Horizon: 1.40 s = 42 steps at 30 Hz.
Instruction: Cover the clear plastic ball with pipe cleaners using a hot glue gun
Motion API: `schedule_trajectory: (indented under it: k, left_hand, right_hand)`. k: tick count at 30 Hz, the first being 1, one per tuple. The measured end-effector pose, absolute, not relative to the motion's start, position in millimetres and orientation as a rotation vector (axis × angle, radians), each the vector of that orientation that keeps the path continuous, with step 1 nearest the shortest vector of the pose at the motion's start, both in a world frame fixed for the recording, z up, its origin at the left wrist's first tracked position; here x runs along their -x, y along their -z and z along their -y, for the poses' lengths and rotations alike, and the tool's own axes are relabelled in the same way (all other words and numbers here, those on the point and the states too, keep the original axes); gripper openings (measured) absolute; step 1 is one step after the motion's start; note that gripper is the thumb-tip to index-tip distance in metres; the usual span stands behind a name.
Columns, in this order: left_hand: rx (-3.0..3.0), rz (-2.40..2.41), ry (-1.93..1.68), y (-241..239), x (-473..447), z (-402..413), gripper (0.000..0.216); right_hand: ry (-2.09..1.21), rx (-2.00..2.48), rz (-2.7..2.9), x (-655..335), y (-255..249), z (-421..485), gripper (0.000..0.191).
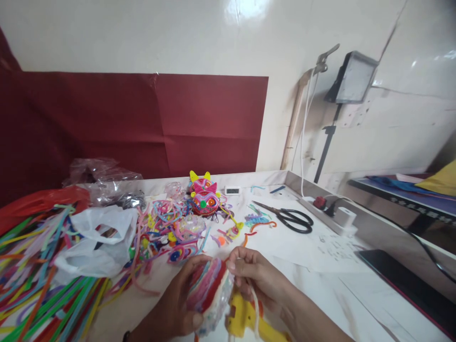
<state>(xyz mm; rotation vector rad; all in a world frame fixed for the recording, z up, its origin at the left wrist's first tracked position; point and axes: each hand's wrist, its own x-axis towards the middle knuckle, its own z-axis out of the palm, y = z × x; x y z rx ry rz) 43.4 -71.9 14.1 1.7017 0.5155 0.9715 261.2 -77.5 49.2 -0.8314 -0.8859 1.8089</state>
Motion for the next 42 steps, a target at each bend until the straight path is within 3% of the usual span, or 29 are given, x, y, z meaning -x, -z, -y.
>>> schedule_trajectory:
  k: [21, 42]
  left_hand:
    - [-1.582, -0.359, -0.893, -37, -49, 87, 0.063]
    - [-1.562, -0.333, -0.902, -43, -52, 90, 0.065]
  right_hand:
    - [-1.866, 0.825, 1.043, -273, -47, 74, 0.036]
    - [-2.059, 0.773, 0.998, -276, -46, 70, 0.039]
